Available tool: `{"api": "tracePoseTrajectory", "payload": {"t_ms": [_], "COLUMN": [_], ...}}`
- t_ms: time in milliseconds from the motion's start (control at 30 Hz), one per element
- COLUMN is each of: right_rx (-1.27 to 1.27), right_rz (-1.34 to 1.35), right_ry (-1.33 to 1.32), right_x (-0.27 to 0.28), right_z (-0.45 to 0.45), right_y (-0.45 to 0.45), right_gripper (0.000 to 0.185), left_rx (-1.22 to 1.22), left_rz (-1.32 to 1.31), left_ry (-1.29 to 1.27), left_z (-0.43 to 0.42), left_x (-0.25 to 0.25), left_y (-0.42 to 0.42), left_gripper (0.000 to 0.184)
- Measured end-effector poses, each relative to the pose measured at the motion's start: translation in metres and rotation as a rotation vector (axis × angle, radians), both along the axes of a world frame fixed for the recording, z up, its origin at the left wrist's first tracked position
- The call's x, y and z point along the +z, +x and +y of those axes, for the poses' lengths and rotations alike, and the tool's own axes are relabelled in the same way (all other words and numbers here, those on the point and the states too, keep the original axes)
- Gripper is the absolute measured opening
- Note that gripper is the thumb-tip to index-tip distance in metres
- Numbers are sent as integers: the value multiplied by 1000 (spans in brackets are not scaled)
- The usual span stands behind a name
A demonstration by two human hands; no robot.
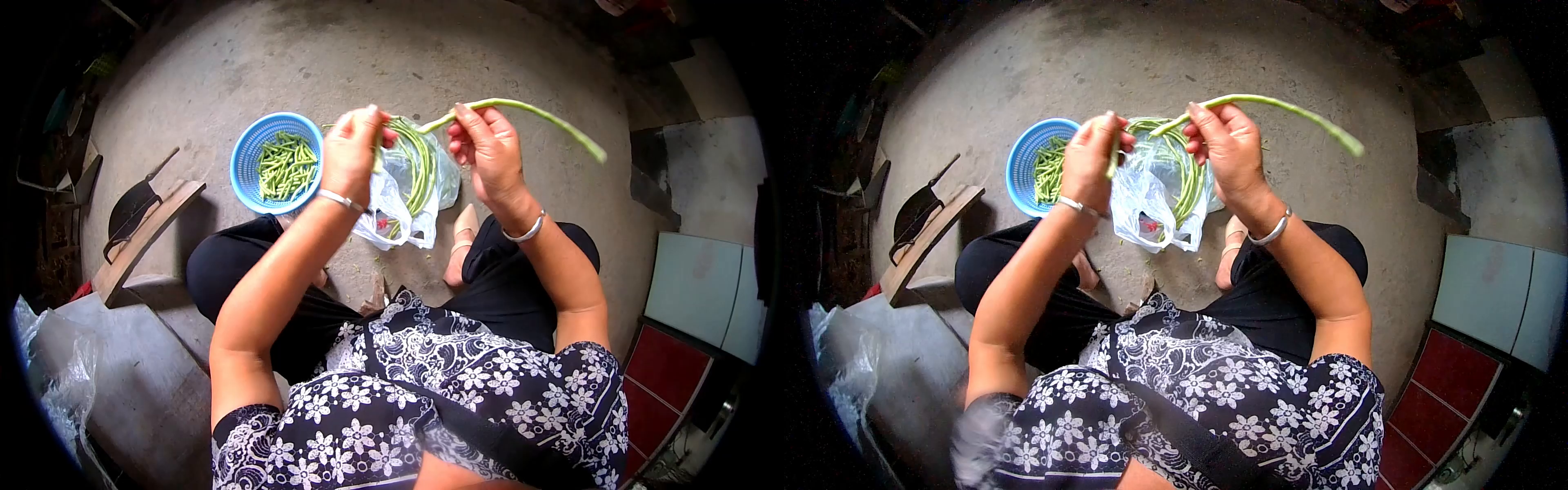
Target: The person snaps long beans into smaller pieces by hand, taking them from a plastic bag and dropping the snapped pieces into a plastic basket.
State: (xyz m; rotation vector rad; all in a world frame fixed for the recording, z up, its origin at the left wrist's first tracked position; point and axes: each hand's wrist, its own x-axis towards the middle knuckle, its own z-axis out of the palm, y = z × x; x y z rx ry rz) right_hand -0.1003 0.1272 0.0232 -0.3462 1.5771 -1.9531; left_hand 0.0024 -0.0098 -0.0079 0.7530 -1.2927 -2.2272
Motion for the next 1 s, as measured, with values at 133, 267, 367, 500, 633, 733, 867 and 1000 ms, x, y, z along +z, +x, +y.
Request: {"api": "tracePoseTrajectory", "payload": {"t_ms": [133,267,367,500,633,733,867,1000], "right_rx": [20,148,210,273,169,211,133,177], "right_rz": [8,41,49,149,783,1155,1349,1279], "right_ry": [-27,94,135,271,275,379,317,340], "right_x": [3,7,5,7,6,17,5,9], "right_z": [5,2,0,0,-1,-1,-2,0], "right_y": [-10,-7,-7,-6,14,27,23,23], "right_gripper": [14,15,15,19,17,12,9,7], "left_rx": [41,-373,-581,-700,-590,-512,-492,-501], "left_rz": [-41,-52,-87,-86,-65,-59,-52,-53], "left_ry": [200,304,366,261,324,351,351,327], "left_z": [-33,-23,-9,-8,-6,-7,-4,-1], "left_x": [3,9,20,16,16,8,6,7], "left_y": [3,4,6,7,7,6,5,7], "left_gripper": [21,24,25,25,23,23,25,23]}}
